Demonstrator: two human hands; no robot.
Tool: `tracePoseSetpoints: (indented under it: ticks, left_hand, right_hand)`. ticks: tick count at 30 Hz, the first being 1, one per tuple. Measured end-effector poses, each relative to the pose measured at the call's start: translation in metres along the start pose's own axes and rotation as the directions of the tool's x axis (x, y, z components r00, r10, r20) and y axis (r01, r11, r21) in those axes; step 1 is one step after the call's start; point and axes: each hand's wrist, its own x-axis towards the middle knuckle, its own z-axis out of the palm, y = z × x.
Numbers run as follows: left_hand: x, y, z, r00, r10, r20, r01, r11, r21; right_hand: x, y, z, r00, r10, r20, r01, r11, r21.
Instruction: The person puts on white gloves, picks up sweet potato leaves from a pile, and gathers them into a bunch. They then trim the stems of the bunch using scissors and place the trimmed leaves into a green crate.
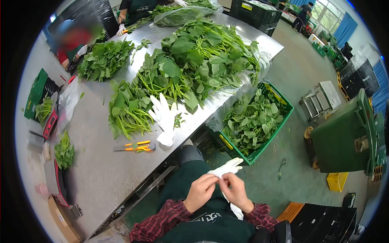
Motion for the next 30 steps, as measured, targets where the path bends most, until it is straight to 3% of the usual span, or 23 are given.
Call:
tracePoseSetpoints:
  ticks: [1,3,5,8,9,11,12,15,17,19,20,21,22,23,24,29,30]
  left_hand:
    - [-0.003,-0.002,0.002,0.99,-0.142,0.022,0.143,0.989,-0.042]
    - [-0.005,-0.008,-0.001,0.973,-0.209,0.102,0.216,0.975,-0.059]
    - [-0.008,-0.013,-0.002,0.944,-0.276,0.179,0.291,0.954,-0.067]
    - [-0.007,-0.015,-0.006,0.87,-0.481,0.106,0.49,0.822,-0.291]
    - [-0.004,-0.016,-0.009,0.821,-0.559,0.12,0.558,0.739,-0.376]
    - [-0.002,-0.021,-0.024,0.636,-0.717,0.285,0.736,0.452,-0.505]
    - [-0.001,-0.019,-0.025,0.636,-0.718,0.283,0.737,0.455,-0.5]
    - [0.002,-0.008,-0.028,0.596,-0.736,0.321,0.592,0.133,-0.795]
    - [-0.004,-0.01,-0.025,0.621,-0.718,0.313,0.574,0.146,-0.805]
    - [-0.007,-0.01,-0.025,0.67,-0.696,0.26,0.594,0.291,-0.75]
    - [-0.009,-0.014,-0.025,0.694,-0.689,0.209,0.621,0.424,-0.659]
    - [-0.01,-0.018,-0.026,0.694,-0.689,0.208,0.62,0.425,-0.66]
    - [-0.01,-0.021,-0.027,0.808,-0.586,0.064,0.544,0.7,-0.463]
    - [-0.006,-0.018,-0.029,0.903,-0.427,-0.039,0.411,0.888,-0.204]
    - [-0.001,-0.01,-0.032,0.923,-0.378,-0.069,0.376,0.926,-0.039]
    - [0.008,-0.006,-0.022,0.965,-0.263,-0.008,0.262,0.963,-0.056]
    - [0.008,-0.007,-0.02,0.97,-0.245,0.013,0.245,0.966,-0.078]
  right_hand:
    - [-0.002,-0.009,0.004,0.998,-0.06,0.011,0.06,0.998,-0.034]
    - [-0.006,-0.012,0.013,0.968,-0.245,0.051,0.25,0.961,-0.115]
    - [-0.008,-0.018,0.016,0.965,-0.239,0.109,0.25,0.962,-0.105]
    - [-0.006,-0.019,0.021,0.939,-0.3,0.17,0.318,0.944,-0.091]
    - [-0.008,-0.018,0.024,0.94,-0.299,0.164,0.316,0.945,-0.089]
    - [-0.012,-0.015,0.028,0.935,-0.292,0.2,0.312,0.947,-0.076]
    - [-0.013,-0.014,0.028,0.923,-0.304,0.238,0.329,0.941,-0.074]
    - [-0.011,-0.016,0.029,0.888,-0.373,0.267,0.401,0.915,-0.053]
    - [-0.011,-0.014,0.03,0.898,-0.374,0.234,0.391,0.92,-0.03]
    - [-0.014,-0.011,0.033,0.905,-0.372,0.207,0.381,0.924,-0.008]
    - [-0.016,-0.009,0.035,0.941,-0.311,0.136,0.304,0.95,0.068]
    - [-0.017,-0.009,0.036,0.968,-0.241,0.071,0.229,0.962,0.15]
    - [-0.017,-0.009,0.032,0.986,-0.12,0.119,0.094,0.975,0.2]
    - [-0.017,-0.009,0.026,0.985,-0.001,0.174,-0.042,0.969,0.243]
    - [-0.017,-0.005,0.025,0.99,-0.011,0.143,-0.025,0.969,0.246]
    - [-0.008,0.0,0.006,0.983,0.027,0.182,-0.085,0.945,0.314]
    - [-0.007,0.002,0.001,0.966,0.104,0.235,-0.19,0.905,0.381]
